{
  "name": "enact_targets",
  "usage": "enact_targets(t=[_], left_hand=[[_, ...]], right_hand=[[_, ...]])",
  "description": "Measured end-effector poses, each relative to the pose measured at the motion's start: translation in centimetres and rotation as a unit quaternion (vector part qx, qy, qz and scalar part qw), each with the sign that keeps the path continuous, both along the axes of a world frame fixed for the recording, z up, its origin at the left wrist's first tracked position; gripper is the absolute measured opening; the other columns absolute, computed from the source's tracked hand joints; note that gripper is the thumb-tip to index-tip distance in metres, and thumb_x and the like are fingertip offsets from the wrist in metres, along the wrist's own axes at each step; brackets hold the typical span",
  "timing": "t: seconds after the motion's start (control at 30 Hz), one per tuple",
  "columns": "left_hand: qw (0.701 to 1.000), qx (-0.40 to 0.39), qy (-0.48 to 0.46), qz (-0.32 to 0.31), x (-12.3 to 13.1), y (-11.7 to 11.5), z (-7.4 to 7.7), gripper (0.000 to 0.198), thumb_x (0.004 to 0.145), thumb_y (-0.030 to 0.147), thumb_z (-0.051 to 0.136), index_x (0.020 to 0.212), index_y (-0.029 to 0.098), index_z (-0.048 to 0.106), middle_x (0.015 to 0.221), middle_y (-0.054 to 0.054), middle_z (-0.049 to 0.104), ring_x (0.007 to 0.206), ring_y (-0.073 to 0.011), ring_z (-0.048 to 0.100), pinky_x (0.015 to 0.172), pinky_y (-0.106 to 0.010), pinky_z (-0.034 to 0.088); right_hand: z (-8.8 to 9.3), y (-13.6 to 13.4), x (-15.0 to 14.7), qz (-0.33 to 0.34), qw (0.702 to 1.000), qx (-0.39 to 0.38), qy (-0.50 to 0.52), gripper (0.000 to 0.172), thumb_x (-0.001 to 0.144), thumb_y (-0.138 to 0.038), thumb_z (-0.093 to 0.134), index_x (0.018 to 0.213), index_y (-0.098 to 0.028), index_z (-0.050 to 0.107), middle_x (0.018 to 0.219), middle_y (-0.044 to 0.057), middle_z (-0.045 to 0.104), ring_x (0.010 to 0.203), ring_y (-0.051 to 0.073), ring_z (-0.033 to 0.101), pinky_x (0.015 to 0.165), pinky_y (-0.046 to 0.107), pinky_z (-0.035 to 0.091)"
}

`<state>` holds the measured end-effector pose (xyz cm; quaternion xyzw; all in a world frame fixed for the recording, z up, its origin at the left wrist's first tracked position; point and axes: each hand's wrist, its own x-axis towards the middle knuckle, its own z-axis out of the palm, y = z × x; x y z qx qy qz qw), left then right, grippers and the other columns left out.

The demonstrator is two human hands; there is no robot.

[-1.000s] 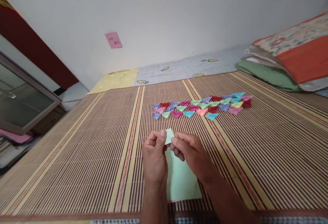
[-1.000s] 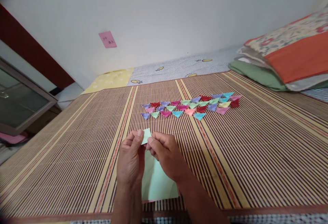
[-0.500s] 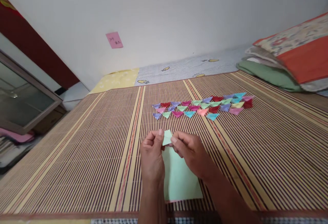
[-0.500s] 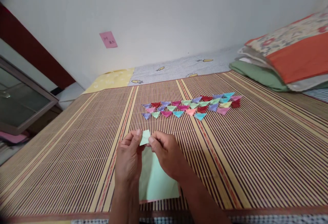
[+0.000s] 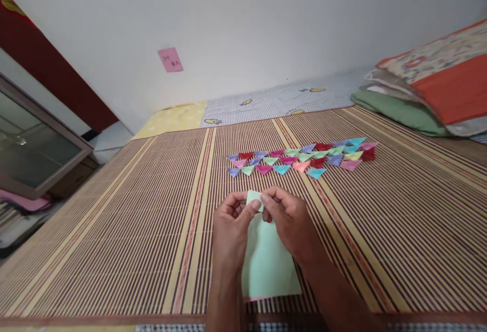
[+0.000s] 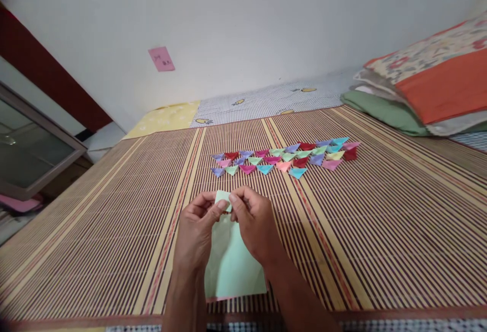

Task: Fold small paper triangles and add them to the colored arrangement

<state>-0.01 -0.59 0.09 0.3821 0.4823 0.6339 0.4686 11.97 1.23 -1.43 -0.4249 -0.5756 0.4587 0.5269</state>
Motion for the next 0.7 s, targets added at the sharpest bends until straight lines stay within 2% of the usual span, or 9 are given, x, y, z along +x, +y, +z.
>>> enact_targets(t=[0.2, 0.43, 0.53, 0.63, 0.7], left_hand=[[0.999, 0.009, -0.039, 0.008, -0.1, -0.1, -0.2, 0.024, 0.067, 0.028, 0.088, 0.074, 0.014, 0.069, 0.061, 0.002, 0.065, 0.055, -0.0093, 0.055, 0.056, -0.021, 0.045], [0.999, -0.020, -0.003, -0.025, -1.5, -0.1, -0.7, 0.019, 0.071, 0.025, 0.084, 0.072, 0.014, 0.069, 0.064, 0.002, 0.064, 0.061, -0.0085, 0.055, 0.059, -0.019, 0.043], [0.999, -0.020, -0.006, -0.030, -1.5, 0.0, -0.8, 0.017, 0.074, 0.025, 0.083, 0.078, 0.014, 0.070, 0.068, 0.002, 0.064, 0.062, -0.0080, 0.054, 0.060, -0.018, 0.043], [1.000, 0.020, -0.014, 0.005, -1.6, 0.0, -0.7, 0.018, 0.076, 0.024, 0.082, 0.088, 0.018, 0.070, 0.074, 0.003, 0.065, 0.065, -0.0081, 0.056, 0.062, -0.018, 0.045], [0.999, 0.042, 0.008, 0.003, -1.9, -0.1, -0.6, 0.014, 0.079, 0.024, 0.080, 0.088, 0.020, 0.070, 0.075, 0.003, 0.066, 0.067, -0.0086, 0.058, 0.064, -0.018, 0.047]], right_hand=[[-0.5, 0.0, -0.8, 0.022, 0.993, -0.044, 0.111, 0.019, 0.088, -0.036, 0.067, 0.082, -0.019, 0.063, 0.062, -0.002, 0.065, 0.057, 0.014, 0.062, 0.059, 0.026, 0.051], [-0.1, -0.2, -0.4, 0.029, 1.000, 0.010, 0.002, 0.018, 0.092, -0.032, 0.062, 0.081, -0.018, 0.066, 0.067, -0.001, 0.065, 0.064, 0.014, 0.063, 0.061, 0.025, 0.048], [-0.2, 0.1, -0.2, 0.028, 0.999, -0.006, 0.035, 0.015, 0.090, -0.031, 0.064, 0.082, -0.018, 0.066, 0.065, -0.002, 0.063, 0.061, 0.013, 0.060, 0.058, 0.024, 0.047], [-0.5, 0.4, -0.3, 0.022, 0.995, -0.035, 0.087, 0.012, 0.086, -0.029, 0.067, 0.081, -0.019, 0.062, 0.062, -0.003, 0.063, 0.058, 0.012, 0.060, 0.057, 0.024, 0.047], [-0.6, 0.5, -0.4, 0.014, 0.992, -0.043, 0.114, 0.011, 0.083, -0.027, 0.069, 0.081, -0.019, 0.061, 0.063, -0.003, 0.064, 0.058, 0.012, 0.061, 0.057, 0.023, 0.049]])
